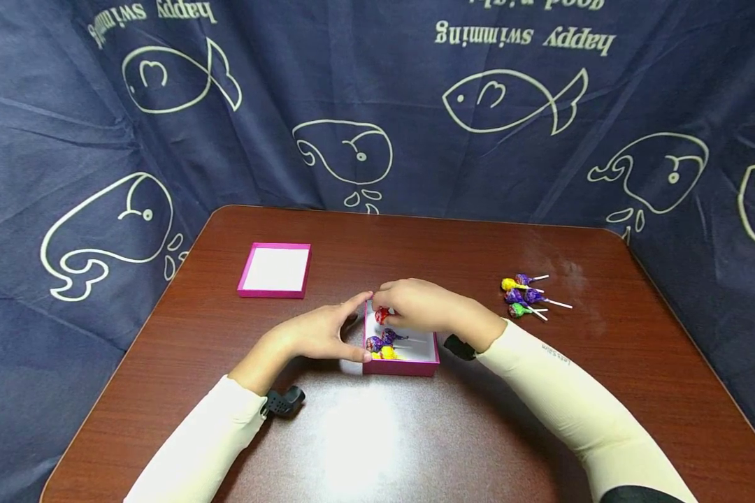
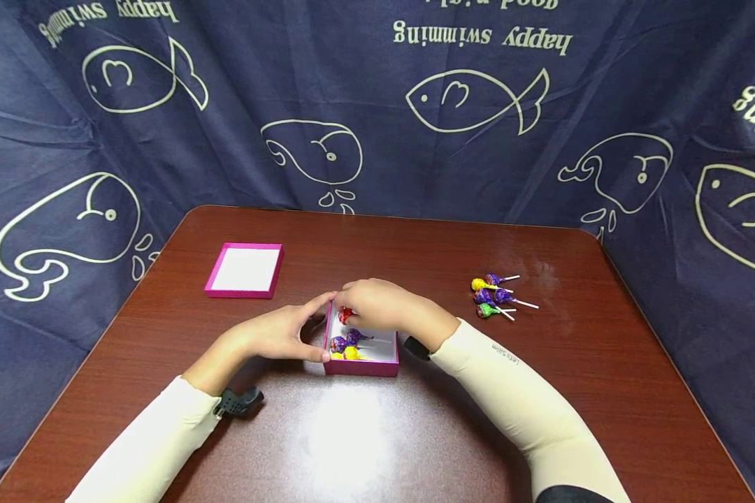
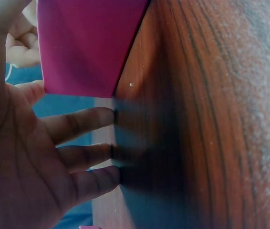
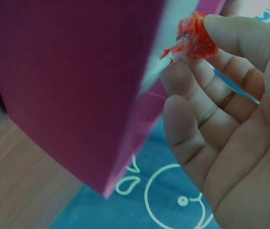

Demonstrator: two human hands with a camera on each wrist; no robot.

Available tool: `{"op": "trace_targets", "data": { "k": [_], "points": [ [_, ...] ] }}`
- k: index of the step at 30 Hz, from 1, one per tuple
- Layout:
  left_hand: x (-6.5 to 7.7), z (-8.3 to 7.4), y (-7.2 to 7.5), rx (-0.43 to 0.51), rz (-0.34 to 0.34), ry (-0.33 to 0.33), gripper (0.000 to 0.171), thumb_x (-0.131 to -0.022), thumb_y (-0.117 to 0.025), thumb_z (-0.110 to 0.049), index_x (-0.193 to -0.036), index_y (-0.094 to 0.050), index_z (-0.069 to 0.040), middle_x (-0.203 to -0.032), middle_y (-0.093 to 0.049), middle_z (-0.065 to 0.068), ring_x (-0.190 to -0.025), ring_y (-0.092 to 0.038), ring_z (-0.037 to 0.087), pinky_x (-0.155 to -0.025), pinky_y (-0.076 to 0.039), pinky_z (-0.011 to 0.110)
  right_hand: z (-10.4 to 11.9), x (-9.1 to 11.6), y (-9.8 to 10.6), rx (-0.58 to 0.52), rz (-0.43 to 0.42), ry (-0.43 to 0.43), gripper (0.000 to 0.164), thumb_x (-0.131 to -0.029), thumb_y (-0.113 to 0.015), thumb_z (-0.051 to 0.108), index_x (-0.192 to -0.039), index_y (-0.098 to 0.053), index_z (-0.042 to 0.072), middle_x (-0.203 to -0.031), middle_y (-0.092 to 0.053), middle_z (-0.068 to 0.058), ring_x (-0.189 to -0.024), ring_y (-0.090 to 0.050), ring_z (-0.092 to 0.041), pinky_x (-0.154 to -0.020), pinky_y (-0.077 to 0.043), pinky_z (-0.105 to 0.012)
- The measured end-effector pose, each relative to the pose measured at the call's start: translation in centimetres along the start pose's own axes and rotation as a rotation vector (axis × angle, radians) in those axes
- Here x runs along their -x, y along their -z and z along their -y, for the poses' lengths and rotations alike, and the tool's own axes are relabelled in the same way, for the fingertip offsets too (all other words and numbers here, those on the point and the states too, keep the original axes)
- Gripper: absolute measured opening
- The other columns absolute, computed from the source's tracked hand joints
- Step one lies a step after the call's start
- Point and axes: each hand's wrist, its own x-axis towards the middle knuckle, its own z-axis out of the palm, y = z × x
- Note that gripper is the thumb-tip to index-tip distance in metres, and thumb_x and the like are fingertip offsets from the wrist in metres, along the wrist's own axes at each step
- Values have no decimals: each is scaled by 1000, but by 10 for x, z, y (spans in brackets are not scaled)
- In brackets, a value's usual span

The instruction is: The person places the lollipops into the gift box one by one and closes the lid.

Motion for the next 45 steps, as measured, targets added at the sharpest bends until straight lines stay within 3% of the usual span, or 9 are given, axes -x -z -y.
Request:
{"op": "trace_targets", "data": {
  "k": [18, 37, 45],
  "points": [
    [0, 0, 0, 12, 15, -9, 111, -77, -78, -59, -160, -18, -14, -151, -42, 16, -136, -44, 24, -112, -33, 41, -1, -12, -30, 76, 25, -73, 12, -86, -76, 13, -83, -65, 14, -75, -56, 7, -65, -48, -9, -59, -45, -28],
    [0, -1, 0, 12, 9, -28, 110, -78, -79, -56, -159, -18, -14, -148, -46, 19, -134, -47, 26, -111, -35, 42, -1, -15, -36, 58, 19, -123, 13, -87, -75, 12, -79, -64, 15, -67, -53, 9, -61, -46, -8, -57, -43, -27],
    [0, 0, 0, 14, 15, -10, 110, -78, -78, -58, -160, -17, -16, -150, -44, 17, -135, -44, 24, -112, -34, 42, -1, -11, -32, 21, 10, -113, 7, -87, -73, 12, -85, -66, 13, -70, -56, 8, -62, -48, -8, -59, -44, -27]
  ]
}}
